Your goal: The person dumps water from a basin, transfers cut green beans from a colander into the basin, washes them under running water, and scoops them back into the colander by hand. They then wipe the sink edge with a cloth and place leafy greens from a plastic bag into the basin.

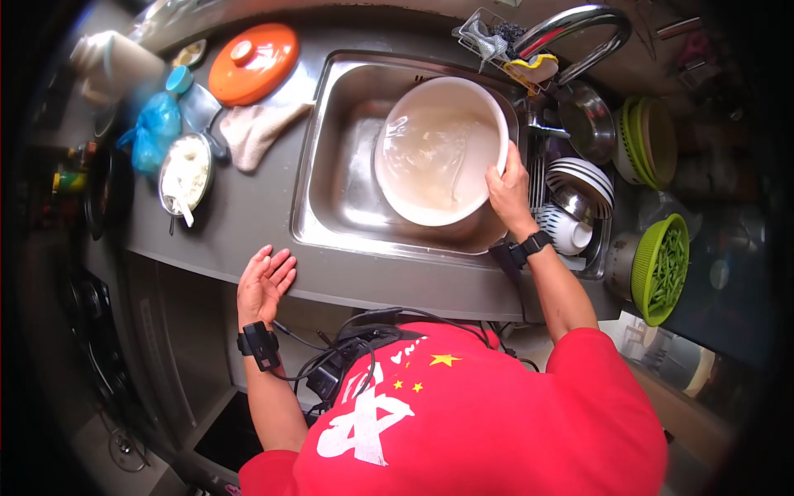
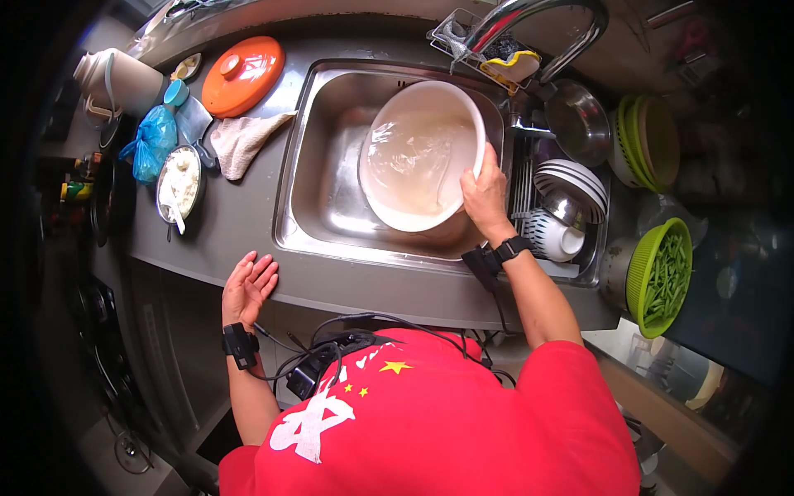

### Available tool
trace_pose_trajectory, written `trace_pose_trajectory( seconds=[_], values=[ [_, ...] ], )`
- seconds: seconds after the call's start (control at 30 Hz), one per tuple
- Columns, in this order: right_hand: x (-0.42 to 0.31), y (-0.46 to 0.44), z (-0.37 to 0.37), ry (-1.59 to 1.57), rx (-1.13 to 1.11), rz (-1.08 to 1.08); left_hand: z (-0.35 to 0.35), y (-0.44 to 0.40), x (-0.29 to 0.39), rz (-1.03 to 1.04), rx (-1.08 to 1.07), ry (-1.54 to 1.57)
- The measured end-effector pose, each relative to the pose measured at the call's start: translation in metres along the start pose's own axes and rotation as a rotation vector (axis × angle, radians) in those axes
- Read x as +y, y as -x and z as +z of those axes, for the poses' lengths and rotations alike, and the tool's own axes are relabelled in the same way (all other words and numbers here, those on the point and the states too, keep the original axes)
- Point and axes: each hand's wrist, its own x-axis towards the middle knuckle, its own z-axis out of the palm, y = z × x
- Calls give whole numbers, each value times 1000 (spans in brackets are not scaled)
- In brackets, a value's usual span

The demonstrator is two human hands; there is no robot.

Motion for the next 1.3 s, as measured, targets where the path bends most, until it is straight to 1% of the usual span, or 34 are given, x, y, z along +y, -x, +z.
trace_pose_trajectory(
  seconds=[0.13,0.17,0.27,0.47,0.57,0.67,0.77,0.87,0.9,1.0,1.03,1.13,1.17,1.3],
  values=[
    [-15,-12,8,137,-41,-117,0,0,0,1,-2,-5],
    [-21,-14,9,125,-88,-45,-1,0,0,3,-1,-5],
    [-28,-21,14,140,-131,-98,-1,0,0,6,-9,4],
    [-40,-27,19,250,-186,-139,-1,-1,0,5,-16,9],
    [-34,-29,24,229,-115,-243,-1,1,0,4,-21,11],
    [-34,-28,24,255,-136,-190,-1,2,1,6,-27,18],
    [-33,-29,25,224,-93,-199,-2,1,0,9,-38,17],
    [-36,-34,22,226,-10,-286,-2,1,0,9,-32,20],
    [-40,-34,19,271,-39,-247,-2,1,0,9,-33,25],
    [-59,-27,14,359,-93,-279,-2,2,2,7,-40,34],
    [-68,-22,14,368,-88,-330,-2,1,2,6,-44,38],
    [-91,-13,13,336,-111,-582,-1,1,2,-1,-38,42],
    [-100,-10,11,372,-127,-624,-1,1,2,-2,-35,41],
    [-112,-18,-7,416,-77,-713,-6,-2,0,-3,-54,43]
  ],
)
